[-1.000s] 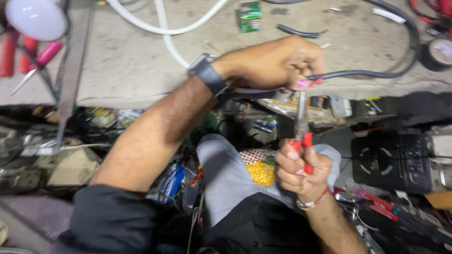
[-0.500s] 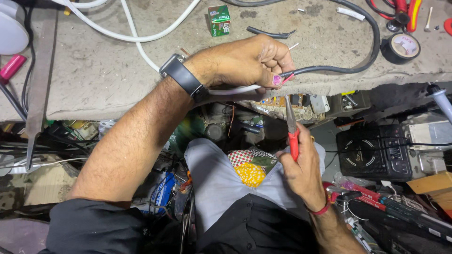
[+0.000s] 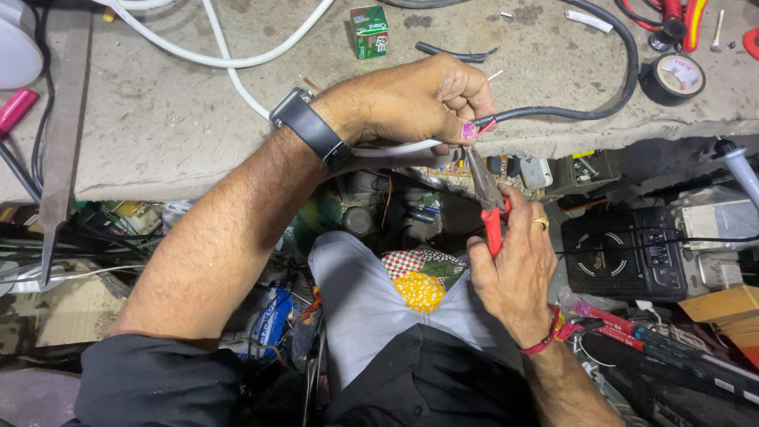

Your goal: The person strips insulation from a black cable, twists the exposed conductors, and uses pliers and a soldering iron to join and secure the wires. The person also handles a white cable and uses electrical tape to insulate the connection.

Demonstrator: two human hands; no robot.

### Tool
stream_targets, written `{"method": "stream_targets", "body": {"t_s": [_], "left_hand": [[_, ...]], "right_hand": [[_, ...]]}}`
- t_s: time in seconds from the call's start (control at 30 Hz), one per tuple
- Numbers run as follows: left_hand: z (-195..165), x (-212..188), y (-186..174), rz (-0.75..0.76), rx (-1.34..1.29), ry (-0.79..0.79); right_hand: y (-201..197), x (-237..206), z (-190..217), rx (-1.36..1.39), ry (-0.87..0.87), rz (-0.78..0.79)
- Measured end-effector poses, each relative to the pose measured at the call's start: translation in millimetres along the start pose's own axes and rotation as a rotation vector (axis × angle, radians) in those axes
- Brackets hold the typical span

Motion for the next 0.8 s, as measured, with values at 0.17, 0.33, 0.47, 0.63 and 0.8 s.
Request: {"method": "stream_targets", "body": {"t_s": [0.17,0.33,0.47,0.63,0.8], "left_hand": [[-0.3,0.4,0.3,-0.004,-0.023,-0.006],[-1.5,-0.5,0.2,-0.018,0.010,-0.035],[-3.6,-1.9,1.8,-0.008,0.010,0.025],[-2.5,-1.0,4.4,-0.032,0.126,0.054],[-0.4,1.3,1.5,-0.027,0.082,0.026]], "right_hand": [[0.4,0.2,0.3,0.002,0.017,-0.012],[1.8,0.3,-1.7,-0.003,0.003,-0.020],[8.0,-5.9,-16.2,0.069,0.021,0.001],[27.3,-9.9,-47.6,0.822,0.256,0.314],[44.3,-26.4,-44.3,2.166,0.639,0.859]]}}
Point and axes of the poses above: each hand's wrist, its own x-axis towards the middle knuckle, its own y-axis out of the palm, z = x × y, the point moved 3 cm from there along x, towards the middle knuckle, and after that the axes turned 6 degrees about x, right-handed, at the moved point
